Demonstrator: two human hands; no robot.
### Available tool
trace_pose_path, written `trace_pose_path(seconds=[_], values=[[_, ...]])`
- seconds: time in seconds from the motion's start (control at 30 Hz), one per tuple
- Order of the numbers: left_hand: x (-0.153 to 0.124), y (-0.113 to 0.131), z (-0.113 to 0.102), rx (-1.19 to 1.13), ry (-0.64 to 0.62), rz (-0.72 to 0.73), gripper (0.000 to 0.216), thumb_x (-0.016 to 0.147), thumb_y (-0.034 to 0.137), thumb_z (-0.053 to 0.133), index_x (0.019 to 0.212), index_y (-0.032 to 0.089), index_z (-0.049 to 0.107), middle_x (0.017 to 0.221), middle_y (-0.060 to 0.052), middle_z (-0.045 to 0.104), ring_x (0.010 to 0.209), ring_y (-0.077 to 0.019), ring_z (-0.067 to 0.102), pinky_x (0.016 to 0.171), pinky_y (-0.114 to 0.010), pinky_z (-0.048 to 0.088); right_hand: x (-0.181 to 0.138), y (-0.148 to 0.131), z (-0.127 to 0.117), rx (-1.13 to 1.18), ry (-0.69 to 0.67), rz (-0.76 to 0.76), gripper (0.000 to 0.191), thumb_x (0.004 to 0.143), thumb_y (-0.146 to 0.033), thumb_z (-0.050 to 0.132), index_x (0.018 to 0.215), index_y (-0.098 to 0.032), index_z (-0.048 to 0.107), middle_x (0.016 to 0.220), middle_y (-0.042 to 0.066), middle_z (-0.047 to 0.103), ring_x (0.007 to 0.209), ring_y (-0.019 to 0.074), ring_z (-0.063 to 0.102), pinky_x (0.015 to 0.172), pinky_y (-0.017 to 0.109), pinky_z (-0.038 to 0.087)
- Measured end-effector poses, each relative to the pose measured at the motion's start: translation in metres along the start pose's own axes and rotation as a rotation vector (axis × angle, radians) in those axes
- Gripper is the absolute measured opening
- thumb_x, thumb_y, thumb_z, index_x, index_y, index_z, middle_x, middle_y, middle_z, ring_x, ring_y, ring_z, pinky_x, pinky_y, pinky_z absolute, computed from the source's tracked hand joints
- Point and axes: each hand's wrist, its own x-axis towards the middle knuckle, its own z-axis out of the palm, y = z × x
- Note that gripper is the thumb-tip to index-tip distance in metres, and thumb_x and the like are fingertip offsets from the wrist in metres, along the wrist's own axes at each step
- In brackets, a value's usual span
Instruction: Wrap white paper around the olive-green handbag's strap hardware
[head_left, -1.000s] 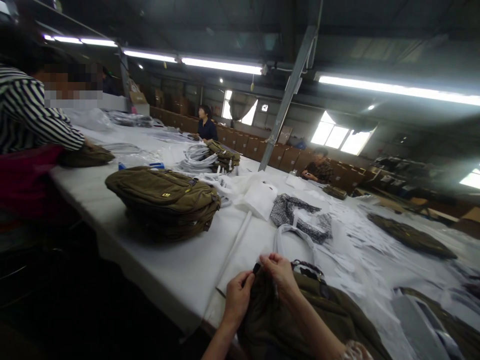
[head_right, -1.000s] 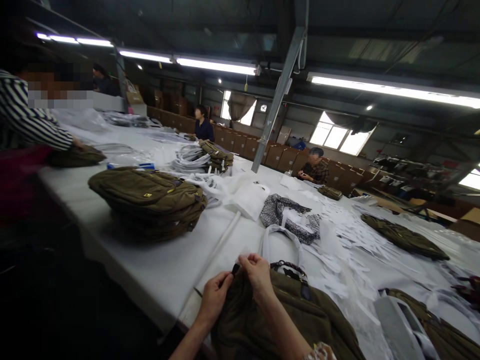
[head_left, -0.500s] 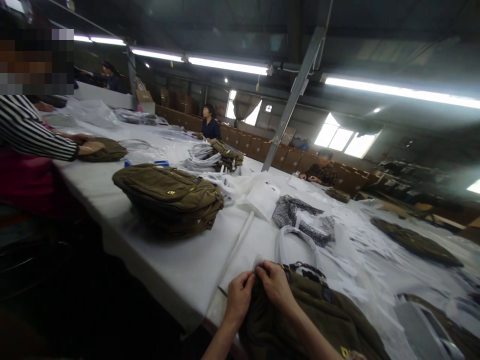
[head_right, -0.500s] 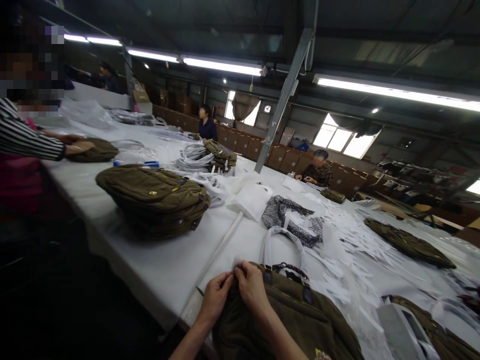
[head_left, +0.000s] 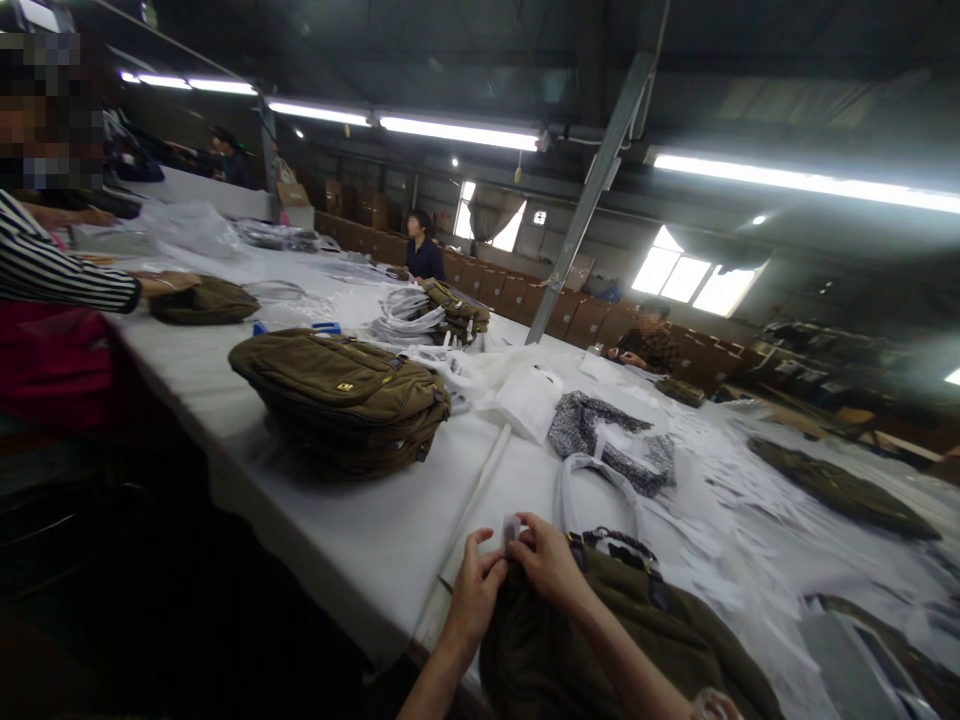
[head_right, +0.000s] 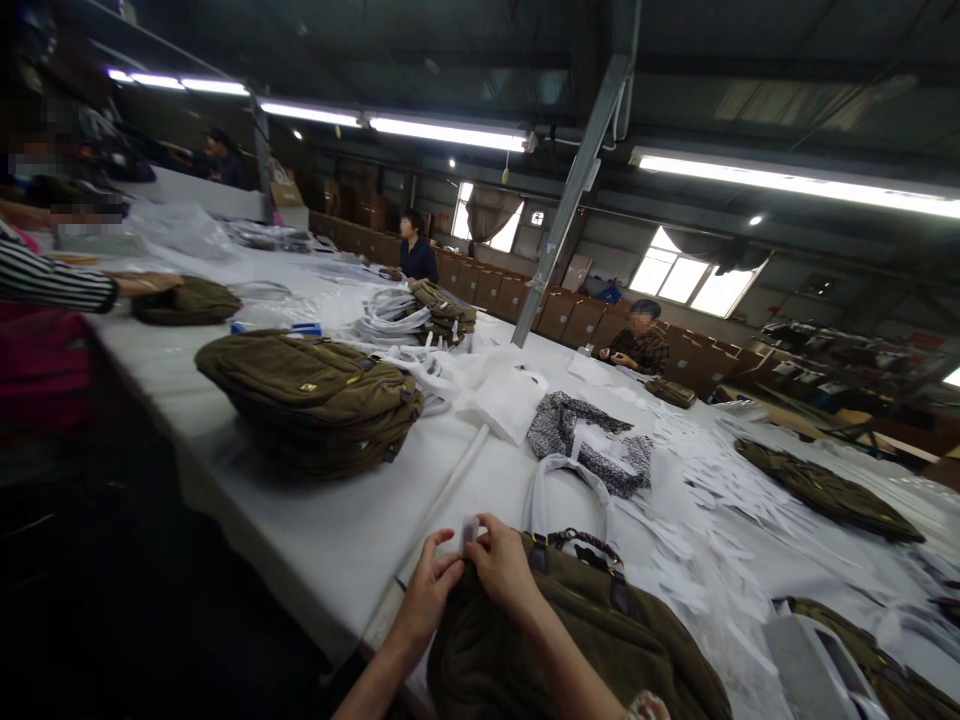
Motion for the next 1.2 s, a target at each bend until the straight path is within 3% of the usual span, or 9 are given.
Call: trace_pose_path(seconds=[0.13,0.27,0.5,0.67,0.73,0.83,0.93,1.0,1.2], values=[[0.004,-0.004,0.001,-0.029,0.026,0.041,0.055,0.072,0.042,0.062,0.118,0.013,0.05,0.09,-0.01,0.07,0.089,-0.0229,0.064,0.083,-0.033,0.047,-0.001,-0.002,0.001,-0.068,-0.007,-0.042,0.023,0.073,-0.014,0.051,0.095,-0.014,0.057,0.052,-0.006,0.052,0.05,0.0115,0.049,0.056,0.022,0.037],[0.009,-0.013,0.004,0.007,0.113,0.093,0.041,0.068,0.046,0.064,0.092,0.012,0.064,0.085,-0.009,0.07,0.085,-0.0235,0.064,0.076,-0.03,0.049,-0.005,0.002,0.001,-0.059,-0.03,-0.047,0.025,0.075,-0.016,0.049,0.099,-0.013,0.055,0.049,-0.007,0.05,0.047,0.0113,0.049,0.056,0.023,0.039],[0.011,-0.02,0.006,0.058,0.178,0.109,0.031,0.071,0.044,0.061,0.082,0.015,0.06,0.068,-0.002,0.066,0.064,-0.0171,0.061,0.059,-0.024,0.047,0.0,0.011,-0.005,0.198,-0.06,0.174,0.042,0.075,-0.027,0.048,0.114,-0.01,0.048,0.078,0.003,0.064,0.04,0.0088,0.051,0.041,0.021,0.04],[0.014,-0.02,0.008,0.105,0.21,0.171,0.032,0.073,0.048,0.059,0.076,0.016,0.057,0.07,-0.002,0.064,0.067,-0.0168,0.059,0.061,-0.024,0.045,0.012,0.016,-0.01,0.243,-0.138,0.143,0.051,0.07,-0.026,0.058,0.117,-0.008,0.049,0.08,0.004,0.066,0.052,0.0106,0.055,0.049,0.021,0.043],[0.014,-0.019,0.009,0.106,0.209,0.182,0.031,0.074,0.046,0.058,0.083,0.017,0.056,0.072,-0.002,0.064,0.07,-0.0172,0.06,0.065,-0.025,0.046,0.016,0.014,-0.011,0.222,-0.194,0.111,0.051,0.069,-0.025,0.06,0.116,-0.008,0.052,0.08,0.004,0.066,0.057,0.0112,0.056,0.052,0.021,0.043],[0.012,-0.017,0.011,0.082,0.216,0.179,0.041,0.074,0.044,0.059,0.103,0.017,0.05,0.076,-0.003,0.066,0.072,-0.0176,0.062,0.069,-0.027,0.048,0.019,0.008,-0.011,0.157,-0.229,0.071,0.042,0.067,-0.022,0.062,0.107,-0.009,0.06,0.069,0.0,0.064,0.056,0.0104,0.053,0.051,0.019,0.039],[0.011,-0.016,0.009,0.073,0.227,0.156,0.051,0.073,0.044,0.061,0.114,0.016,0.047,0.075,-0.003,0.068,0.07,-0.0181,0.063,0.069,-0.028,0.049,0.019,0.004,-0.01,0.129,-0.223,0.058,0.015,0.067,-0.02,0.06,0.076,-0.01,0.067,0.054,-0.003,0.057,0.049,0.0092,0.048,0.046,0.018,0.034],[0.012,-0.015,0.006,0.077,0.186,0.136,0.051,0.073,0.043,0.06,0.113,0.014,0.05,0.076,-0.004,0.068,0.071,-0.0188,0.064,0.07,-0.029,0.049,0.018,0.003,-0.009,0.127,-0.205,0.056,0.013,0.069,-0.02,0.057,0.066,-0.011,0.065,0.05,-0.003,0.054,0.047,0.0087,0.046,0.044,0.018,0.032],[0.019,-0.012,-0.002,0.119,-0.009,0.11,0.041,0.071,0.043,0.063,0.097,0.012,0.065,0.08,-0.007,0.07,0.078,-0.0206,0.064,0.072,-0.029,0.049,0.014,0.009,-0.006,0.16,-0.181,0.066,0.016,0.072,-0.025,0.057,0.069,-0.013,0.066,0.052,-0.003,0.056,0.047,0.0087,0.047,0.044,0.017,0.034]])
